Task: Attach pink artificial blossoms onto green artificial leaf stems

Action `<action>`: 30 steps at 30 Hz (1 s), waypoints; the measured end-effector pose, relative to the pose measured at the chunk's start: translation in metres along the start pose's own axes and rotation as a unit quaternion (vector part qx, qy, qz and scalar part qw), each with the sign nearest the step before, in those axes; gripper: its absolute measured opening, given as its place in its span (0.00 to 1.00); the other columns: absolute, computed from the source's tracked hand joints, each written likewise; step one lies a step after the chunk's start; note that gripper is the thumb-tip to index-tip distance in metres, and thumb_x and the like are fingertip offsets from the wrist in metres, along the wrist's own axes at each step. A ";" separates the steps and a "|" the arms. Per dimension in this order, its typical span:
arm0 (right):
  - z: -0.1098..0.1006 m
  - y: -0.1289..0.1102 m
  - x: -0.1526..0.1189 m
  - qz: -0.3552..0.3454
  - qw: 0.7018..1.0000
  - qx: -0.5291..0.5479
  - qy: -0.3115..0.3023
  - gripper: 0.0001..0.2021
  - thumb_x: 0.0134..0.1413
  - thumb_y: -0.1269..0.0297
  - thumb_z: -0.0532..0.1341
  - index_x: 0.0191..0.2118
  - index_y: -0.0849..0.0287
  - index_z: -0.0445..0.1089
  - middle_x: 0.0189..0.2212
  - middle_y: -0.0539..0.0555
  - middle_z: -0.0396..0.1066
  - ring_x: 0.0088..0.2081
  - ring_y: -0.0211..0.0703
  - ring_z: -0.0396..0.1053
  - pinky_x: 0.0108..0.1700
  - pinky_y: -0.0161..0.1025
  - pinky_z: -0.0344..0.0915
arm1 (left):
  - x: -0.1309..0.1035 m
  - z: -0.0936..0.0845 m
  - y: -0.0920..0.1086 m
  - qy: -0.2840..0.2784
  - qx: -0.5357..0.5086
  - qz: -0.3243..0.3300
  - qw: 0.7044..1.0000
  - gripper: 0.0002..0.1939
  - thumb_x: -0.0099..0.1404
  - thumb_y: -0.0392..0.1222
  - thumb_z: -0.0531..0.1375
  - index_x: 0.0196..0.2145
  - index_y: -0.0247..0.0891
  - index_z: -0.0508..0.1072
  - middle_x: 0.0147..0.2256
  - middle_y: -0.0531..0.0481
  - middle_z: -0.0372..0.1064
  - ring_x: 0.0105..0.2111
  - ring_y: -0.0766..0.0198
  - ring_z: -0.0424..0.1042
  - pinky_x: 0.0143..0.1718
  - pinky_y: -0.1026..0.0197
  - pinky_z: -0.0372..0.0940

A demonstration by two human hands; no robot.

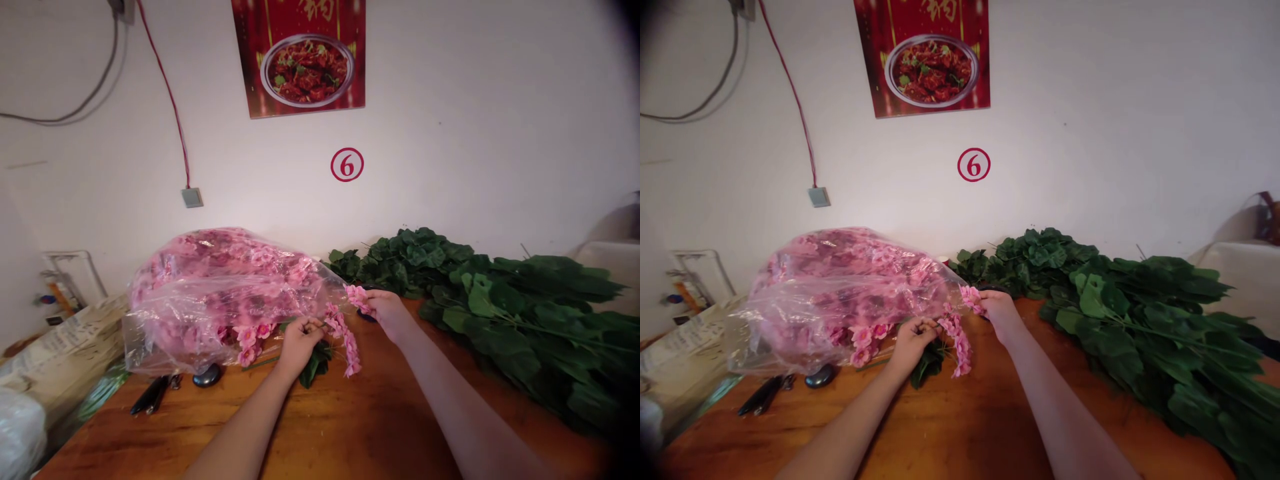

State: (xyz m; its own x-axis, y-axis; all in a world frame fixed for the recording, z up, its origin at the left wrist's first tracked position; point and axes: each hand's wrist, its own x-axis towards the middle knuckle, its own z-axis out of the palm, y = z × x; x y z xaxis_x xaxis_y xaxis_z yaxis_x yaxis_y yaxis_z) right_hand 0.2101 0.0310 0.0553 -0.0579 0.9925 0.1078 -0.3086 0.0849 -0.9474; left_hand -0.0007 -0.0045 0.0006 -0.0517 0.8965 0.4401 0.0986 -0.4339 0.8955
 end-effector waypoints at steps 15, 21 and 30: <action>-0.002 0.000 0.002 -0.014 1.000 -0.023 -0.001 0.04 0.28 0.74 0.64 0.20 0.61 0.73 0.19 0.53 0.71 0.23 0.38 0.66 0.26 0.34 0.65 | 0.000 -0.001 -0.002 -0.007 0.017 0.007 1.000 0.06 0.51 0.39 0.63 0.26 0.33 0.73 0.19 0.56 0.62 0.21 0.72 0.57 0.24 0.69 0.52; -0.008 0.002 0.006 -0.020 0.999 -0.026 -0.015 0.05 0.28 0.73 0.64 0.20 0.61 0.72 0.18 0.53 0.71 0.23 0.39 0.67 0.27 0.35 0.65 | -0.001 0.000 0.001 -0.004 0.014 -0.005 1.000 0.06 0.51 0.39 0.63 0.25 0.33 0.73 0.19 0.56 0.62 0.20 0.72 0.57 0.23 0.68 0.52; -0.002 0.004 0.002 -0.002 0.999 -0.036 0.003 0.06 0.28 0.73 0.63 0.21 0.62 0.73 0.19 0.52 0.71 0.21 0.36 0.64 0.27 0.35 0.64 | 0.000 0.000 0.000 -0.011 0.011 -0.004 1.000 0.05 0.51 0.38 0.63 0.25 0.33 0.72 0.18 0.57 0.60 0.20 0.72 0.56 0.23 0.68 0.51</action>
State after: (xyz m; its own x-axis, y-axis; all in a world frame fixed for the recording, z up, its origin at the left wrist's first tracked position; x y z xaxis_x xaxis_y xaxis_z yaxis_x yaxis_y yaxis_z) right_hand 0.2106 0.0339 0.0515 -0.0504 0.9927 0.1096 -0.2404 0.0945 -0.9661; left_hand -0.0007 -0.0046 0.0007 -0.0297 0.9015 0.4318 0.1196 -0.4256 0.8970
